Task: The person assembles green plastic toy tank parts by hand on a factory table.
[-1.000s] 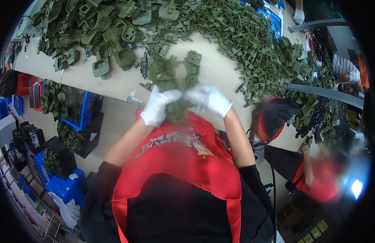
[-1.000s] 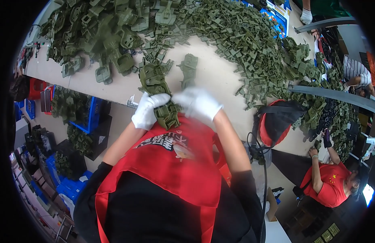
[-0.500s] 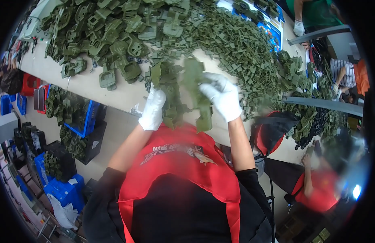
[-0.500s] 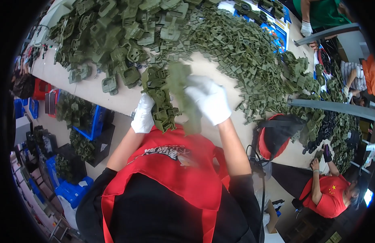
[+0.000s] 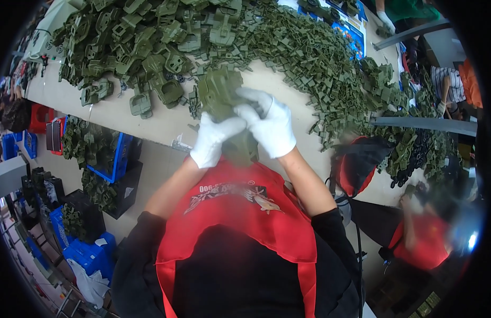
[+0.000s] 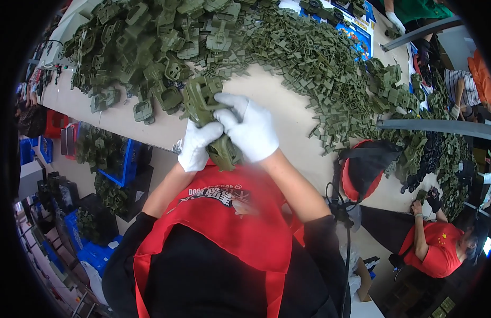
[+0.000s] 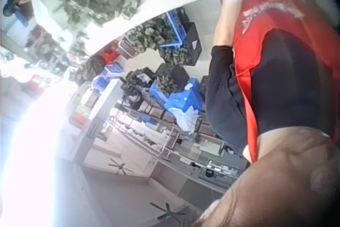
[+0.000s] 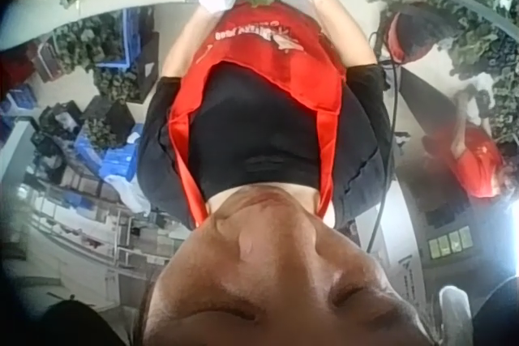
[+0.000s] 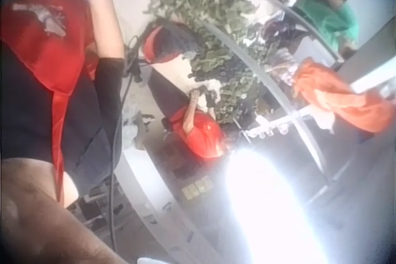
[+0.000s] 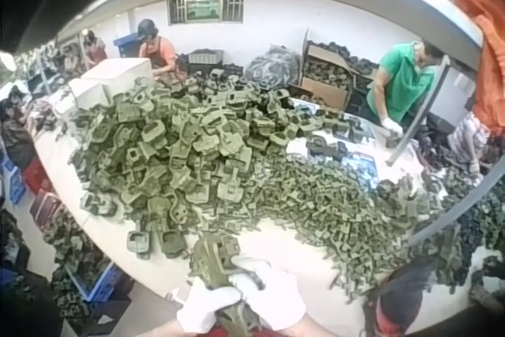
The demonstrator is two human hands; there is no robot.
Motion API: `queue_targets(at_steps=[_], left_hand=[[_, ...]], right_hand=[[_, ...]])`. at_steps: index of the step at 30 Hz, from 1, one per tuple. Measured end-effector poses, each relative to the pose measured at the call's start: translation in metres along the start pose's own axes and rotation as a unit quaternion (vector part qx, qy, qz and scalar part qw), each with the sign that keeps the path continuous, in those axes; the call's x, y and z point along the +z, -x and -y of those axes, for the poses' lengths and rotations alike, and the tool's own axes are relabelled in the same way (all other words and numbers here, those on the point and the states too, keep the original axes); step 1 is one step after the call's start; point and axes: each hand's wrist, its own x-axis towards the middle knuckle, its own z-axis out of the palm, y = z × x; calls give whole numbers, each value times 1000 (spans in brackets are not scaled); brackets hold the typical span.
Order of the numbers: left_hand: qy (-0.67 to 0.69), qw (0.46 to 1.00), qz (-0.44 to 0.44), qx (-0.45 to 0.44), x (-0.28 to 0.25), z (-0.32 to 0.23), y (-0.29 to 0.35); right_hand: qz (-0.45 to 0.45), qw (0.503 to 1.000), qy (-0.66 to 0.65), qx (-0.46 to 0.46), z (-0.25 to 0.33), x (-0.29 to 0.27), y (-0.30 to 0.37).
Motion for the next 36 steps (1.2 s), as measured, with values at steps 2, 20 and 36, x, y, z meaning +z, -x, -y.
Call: queue_targets(at_steps=[2, 20, 36], left_hand=[[51, 997, 5, -56, 1, -1, -5], [-298, 925, 156, -176, -42, -10, 56], [-563, 809, 159, -45, 10, -41, 39]], right_hand=[[64, 990, -89, 92, -3, -8, -11], [89, 982, 169, 9, -14, -44, 25], [201, 944, -208, 157, -7, -46, 53]])
